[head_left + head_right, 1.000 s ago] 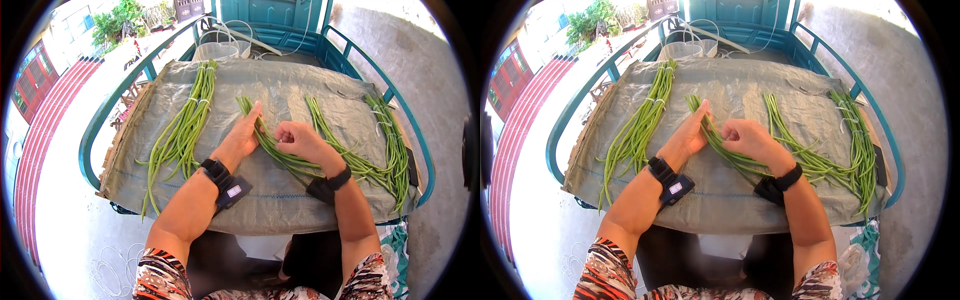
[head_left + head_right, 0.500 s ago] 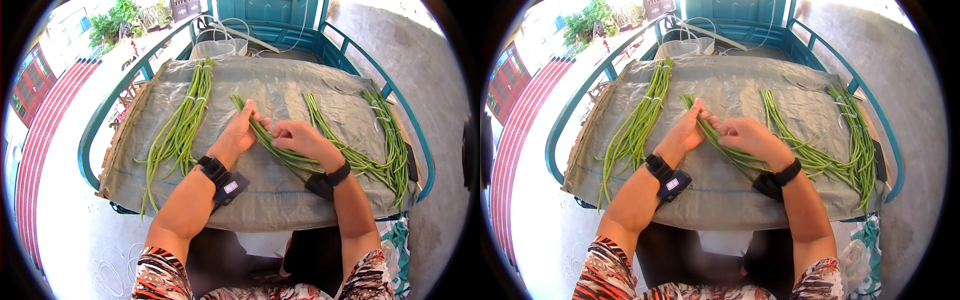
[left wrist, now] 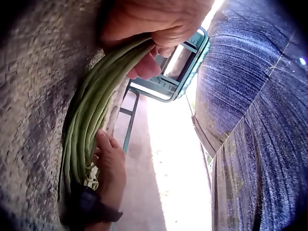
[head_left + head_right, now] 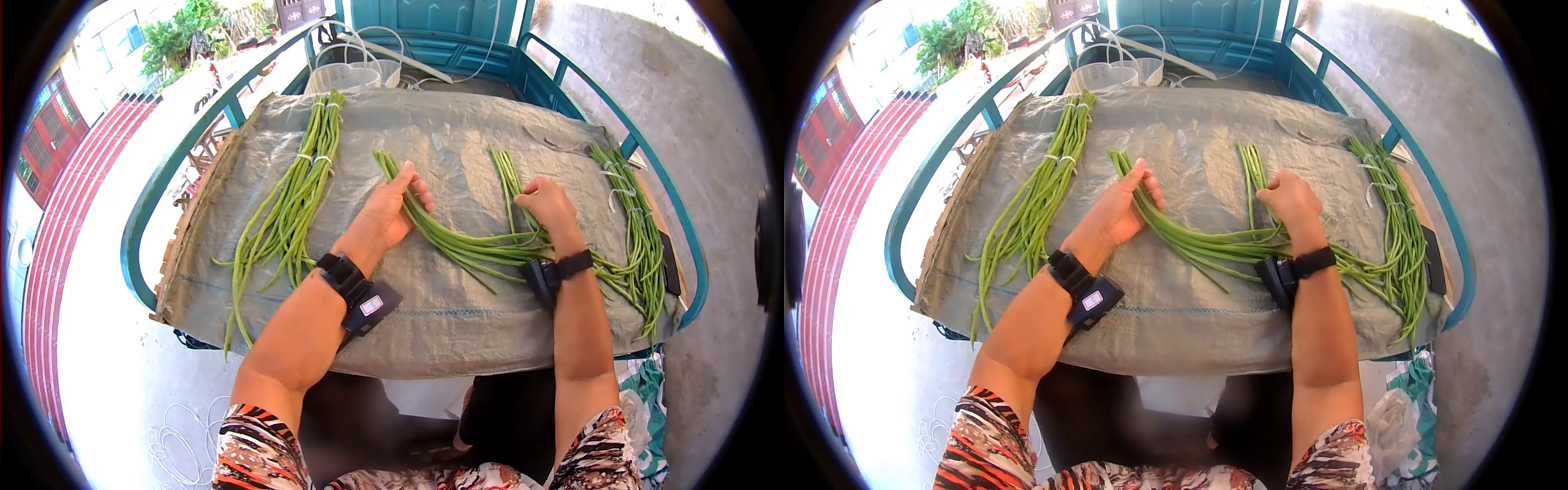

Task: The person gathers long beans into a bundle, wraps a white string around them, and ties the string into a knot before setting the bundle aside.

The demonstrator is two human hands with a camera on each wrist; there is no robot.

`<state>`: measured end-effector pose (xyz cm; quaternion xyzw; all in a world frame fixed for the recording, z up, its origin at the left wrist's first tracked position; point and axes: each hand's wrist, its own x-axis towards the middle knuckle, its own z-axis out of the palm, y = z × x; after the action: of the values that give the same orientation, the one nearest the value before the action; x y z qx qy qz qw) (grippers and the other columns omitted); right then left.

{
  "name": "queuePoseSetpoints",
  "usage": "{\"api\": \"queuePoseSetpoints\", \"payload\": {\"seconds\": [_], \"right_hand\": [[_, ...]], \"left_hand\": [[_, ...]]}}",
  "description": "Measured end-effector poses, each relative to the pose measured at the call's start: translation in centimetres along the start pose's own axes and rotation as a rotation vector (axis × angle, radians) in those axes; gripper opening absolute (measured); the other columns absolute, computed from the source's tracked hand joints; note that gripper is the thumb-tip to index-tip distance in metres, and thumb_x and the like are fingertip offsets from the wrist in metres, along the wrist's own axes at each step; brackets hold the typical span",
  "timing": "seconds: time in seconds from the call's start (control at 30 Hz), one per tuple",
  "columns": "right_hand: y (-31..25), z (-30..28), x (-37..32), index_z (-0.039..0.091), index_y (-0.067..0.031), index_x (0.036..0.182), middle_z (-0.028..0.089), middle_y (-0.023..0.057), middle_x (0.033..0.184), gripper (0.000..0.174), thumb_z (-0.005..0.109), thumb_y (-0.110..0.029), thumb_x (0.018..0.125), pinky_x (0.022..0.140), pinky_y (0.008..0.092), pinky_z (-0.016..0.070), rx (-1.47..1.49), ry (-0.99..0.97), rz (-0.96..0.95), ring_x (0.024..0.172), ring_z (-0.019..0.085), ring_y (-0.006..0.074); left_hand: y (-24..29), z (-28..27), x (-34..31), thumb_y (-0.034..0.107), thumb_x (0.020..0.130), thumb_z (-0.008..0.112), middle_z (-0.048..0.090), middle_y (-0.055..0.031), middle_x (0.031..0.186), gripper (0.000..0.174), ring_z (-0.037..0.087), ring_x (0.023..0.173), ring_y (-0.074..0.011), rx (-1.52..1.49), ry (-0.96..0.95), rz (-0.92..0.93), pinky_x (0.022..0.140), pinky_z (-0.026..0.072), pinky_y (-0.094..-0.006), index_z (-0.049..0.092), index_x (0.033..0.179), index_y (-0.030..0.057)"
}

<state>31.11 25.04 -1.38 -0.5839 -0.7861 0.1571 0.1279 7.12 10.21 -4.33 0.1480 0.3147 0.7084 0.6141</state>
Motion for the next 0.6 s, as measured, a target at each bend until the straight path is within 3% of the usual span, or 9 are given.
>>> {"api": "queuePoseSetpoints", "payload": {"seconds": [0.17, 0.23, 0.33, 0.43, 0.6], "right_hand": [[2.7, 2.1, 2.7, 0.066, -0.0082, 0.095, 0.066, 0.0074, 0.087, 0.034, 0.074, -0.030, 0.071, 0.071, 0.0328, 0.0479, 0.328, 0.040, -0.028, 0.081, 0.063, 0.0188], [1.2, 0.9, 1.4, 0.065, -0.0040, 0.096, 0.065, 0.0071, 0.083, 0.033, 0.073, -0.026, 0.073, 0.068, 0.0287, 0.0471, 0.484, 0.095, -0.037, 0.076, 0.061, 0.0144], [-1.1, 0.5, 0.3, 0.062, 0.0010, 0.095, 0.062, 0.0044, 0.077, 0.027, 0.071, -0.017, 0.077, 0.063, 0.0238, 0.0444, 0.778, 0.259, -0.242, 0.070, 0.055, 0.0087], [-4.5, 0.4, -1.4, 0.062, -0.0006, 0.093, 0.060, 0.0008, 0.073, 0.020, 0.068, -0.013, 0.079, 0.060, 0.0240, 0.0427, 0.870, 0.208, -0.406, 0.066, 0.052, 0.0072], [-7.7, 1.3, -4.5, 0.059, -0.0034, 0.091, 0.051, -0.0045, 0.069, 0.017, 0.069, -0.009, 0.079, 0.056, 0.0212, 0.0377, 0.722, -0.114, -0.583, 0.063, 0.045, 0.0044]], "left_hand": [[-0.1, -0.3, 0.1, 0.028, 0.095, 0.055, 0.064, -0.0104, 0.099, 0.019, 0.062, 0.081, -0.0227, 0.029, -0.021, 0.018, 0.077, 0.0539, -0.0380, 0.055, 0.092, 0.0083], [0.0, 0.0, -0.2, 0.027, 0.095, 0.054, 0.063, -0.0136, 0.110, 0.019, 0.063, 0.088, -0.0253, 0.035, -0.023, 0.016, 0.080, 0.0537, -0.0389, 0.055, 0.094, 0.0083], [0.1, 0.0, -0.2, 0.027, 0.095, 0.053, 0.060, -0.0154, 0.117, 0.020, 0.061, 0.097, -0.0275, 0.032, -0.060, 0.016, 0.083, 0.0525, -0.0402, 0.055, 0.098, 0.0076], [0.1, 0.1, -0.3, 0.028, 0.096, 0.052, 0.058, -0.0147, 0.121, 0.023, 0.060, 0.101, -0.0286, 0.027, -0.070, 0.005, 0.085, 0.0515, -0.0407, 0.054, 0.105, 0.0070], [0.3, 0.3, -0.4, 0.028, 0.096, 0.052, 0.056, -0.0131, 0.123, 0.026, 0.059, 0.104, -0.0299, 0.031, -0.150, 0.033, 0.088, 0.0501, -0.0419, 0.052, 0.112, 0.0075]]}}
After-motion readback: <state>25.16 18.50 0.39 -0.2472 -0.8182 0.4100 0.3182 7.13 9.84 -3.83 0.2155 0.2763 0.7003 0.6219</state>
